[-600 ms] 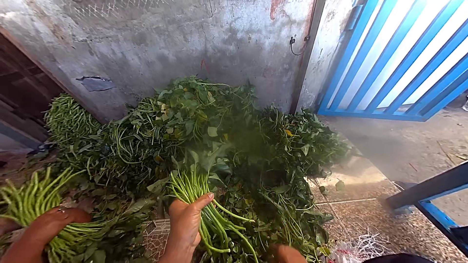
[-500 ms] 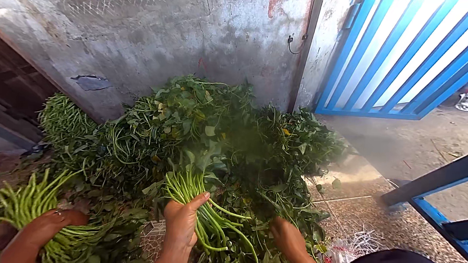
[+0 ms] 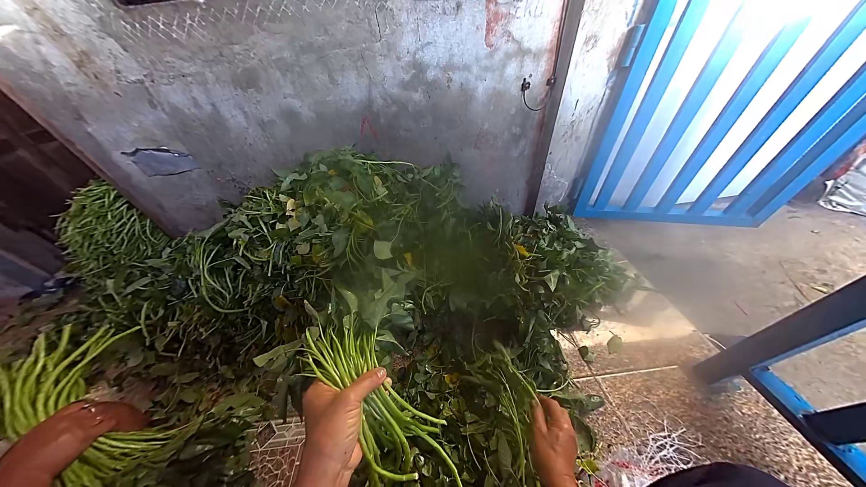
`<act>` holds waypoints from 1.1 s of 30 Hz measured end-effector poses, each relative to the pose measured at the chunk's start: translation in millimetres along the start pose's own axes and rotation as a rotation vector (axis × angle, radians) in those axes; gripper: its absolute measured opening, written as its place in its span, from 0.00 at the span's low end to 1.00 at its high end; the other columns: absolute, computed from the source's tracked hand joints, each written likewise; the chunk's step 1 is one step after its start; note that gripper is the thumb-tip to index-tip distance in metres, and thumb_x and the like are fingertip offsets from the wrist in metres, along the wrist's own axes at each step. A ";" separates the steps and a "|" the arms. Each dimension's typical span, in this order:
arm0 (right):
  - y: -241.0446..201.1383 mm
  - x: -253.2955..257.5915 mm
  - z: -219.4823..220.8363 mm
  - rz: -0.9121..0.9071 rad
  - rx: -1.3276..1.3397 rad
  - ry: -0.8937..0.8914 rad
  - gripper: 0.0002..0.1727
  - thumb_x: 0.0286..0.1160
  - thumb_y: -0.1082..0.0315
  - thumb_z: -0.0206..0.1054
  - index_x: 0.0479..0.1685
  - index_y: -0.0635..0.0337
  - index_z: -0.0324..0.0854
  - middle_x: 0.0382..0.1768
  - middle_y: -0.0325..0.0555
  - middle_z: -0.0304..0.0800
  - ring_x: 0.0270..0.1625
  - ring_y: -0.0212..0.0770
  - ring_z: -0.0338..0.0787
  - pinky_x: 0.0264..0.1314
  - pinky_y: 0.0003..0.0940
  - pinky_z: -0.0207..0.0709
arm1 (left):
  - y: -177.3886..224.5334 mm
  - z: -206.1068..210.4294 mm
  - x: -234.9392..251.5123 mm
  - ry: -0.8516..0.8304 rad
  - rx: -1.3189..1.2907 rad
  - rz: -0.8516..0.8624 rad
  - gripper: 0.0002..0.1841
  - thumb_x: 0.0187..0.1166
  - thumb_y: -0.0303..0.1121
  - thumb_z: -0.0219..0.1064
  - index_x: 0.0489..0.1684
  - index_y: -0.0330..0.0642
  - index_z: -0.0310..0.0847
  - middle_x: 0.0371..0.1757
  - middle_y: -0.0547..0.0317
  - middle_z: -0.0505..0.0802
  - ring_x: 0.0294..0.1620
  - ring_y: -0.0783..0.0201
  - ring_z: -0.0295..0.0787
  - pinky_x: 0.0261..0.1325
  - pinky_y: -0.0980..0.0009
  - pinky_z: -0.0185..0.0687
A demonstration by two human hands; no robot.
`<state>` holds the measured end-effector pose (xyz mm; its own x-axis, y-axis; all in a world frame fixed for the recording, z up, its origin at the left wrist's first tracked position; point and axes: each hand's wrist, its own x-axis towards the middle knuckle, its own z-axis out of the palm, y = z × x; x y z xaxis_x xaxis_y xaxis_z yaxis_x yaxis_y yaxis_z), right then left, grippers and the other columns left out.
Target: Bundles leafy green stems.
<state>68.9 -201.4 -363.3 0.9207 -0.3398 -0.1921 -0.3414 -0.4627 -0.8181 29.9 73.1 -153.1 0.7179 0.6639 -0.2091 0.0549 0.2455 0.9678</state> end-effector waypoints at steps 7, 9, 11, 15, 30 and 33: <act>-62.8 -44.7 -22.2 -0.048 0.543 -0.084 0.16 0.86 0.63 0.57 0.50 0.66 0.86 0.39 0.46 0.83 0.28 0.33 0.78 0.32 0.31 0.74 | -6.8 4.9 -5.8 0.010 0.002 -0.023 0.21 0.57 0.08 0.74 0.51 0.23 0.76 0.34 0.38 0.94 0.28 0.49 0.95 0.32 0.59 0.96; -80.4 -56.1 -25.4 -0.116 0.651 -0.160 0.13 0.83 0.67 0.60 0.52 0.67 0.86 0.44 0.48 0.82 0.29 0.33 0.80 0.31 0.27 0.78 | -10.6 6.8 -5.2 0.012 -0.004 -0.018 0.21 0.57 0.09 0.75 0.51 0.22 0.76 0.34 0.38 0.94 0.28 0.49 0.95 0.33 0.59 0.96; -94.0 -68.6 -26.0 -0.215 0.706 -0.232 0.11 0.83 0.72 0.60 0.53 0.67 0.85 0.48 0.49 0.85 0.35 0.35 0.86 0.37 0.28 0.84 | -15.5 7.0 -5.9 0.000 0.001 -0.028 0.20 0.59 0.11 0.76 0.51 0.22 0.77 0.35 0.37 0.95 0.29 0.48 0.96 0.35 0.58 0.96; -116.9 -88.2 -11.9 -0.405 0.742 -0.302 0.09 0.80 0.77 0.61 0.52 0.70 0.85 0.47 0.48 0.88 0.36 0.34 0.89 0.39 0.28 0.87 | -22.6 8.9 -9.8 -0.064 0.043 -0.072 0.20 0.54 0.11 0.78 0.46 0.23 0.78 0.33 0.38 0.95 0.30 0.49 0.96 0.36 0.58 0.95; -144.3 -108.0 15.9 -0.901 0.206 -0.096 0.09 0.81 0.68 0.65 0.45 0.62 0.89 0.34 0.45 0.91 0.40 0.40 0.92 0.46 0.38 0.87 | -25.7 14.9 -23.7 -0.210 0.052 0.055 0.25 0.43 0.12 0.83 0.44 0.25 0.82 0.36 0.43 0.96 0.37 0.56 0.97 0.45 0.63 0.96; -143.3 -118.0 15.2 -0.860 0.104 -0.110 0.11 0.82 0.67 0.63 0.42 0.64 0.89 0.33 0.48 0.92 0.38 0.43 0.94 0.44 0.41 0.89 | -29.8 18.2 -24.1 -0.133 0.075 0.100 0.23 0.42 0.14 0.82 0.40 0.26 0.82 0.31 0.45 0.95 0.32 0.57 0.96 0.39 0.63 0.95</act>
<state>12.0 -82.5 -231.7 0.8658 0.1765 0.4682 0.4947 -0.4430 -0.7477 23.6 36.9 -174.3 0.8076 0.5818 -0.0960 0.0267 0.1266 0.9916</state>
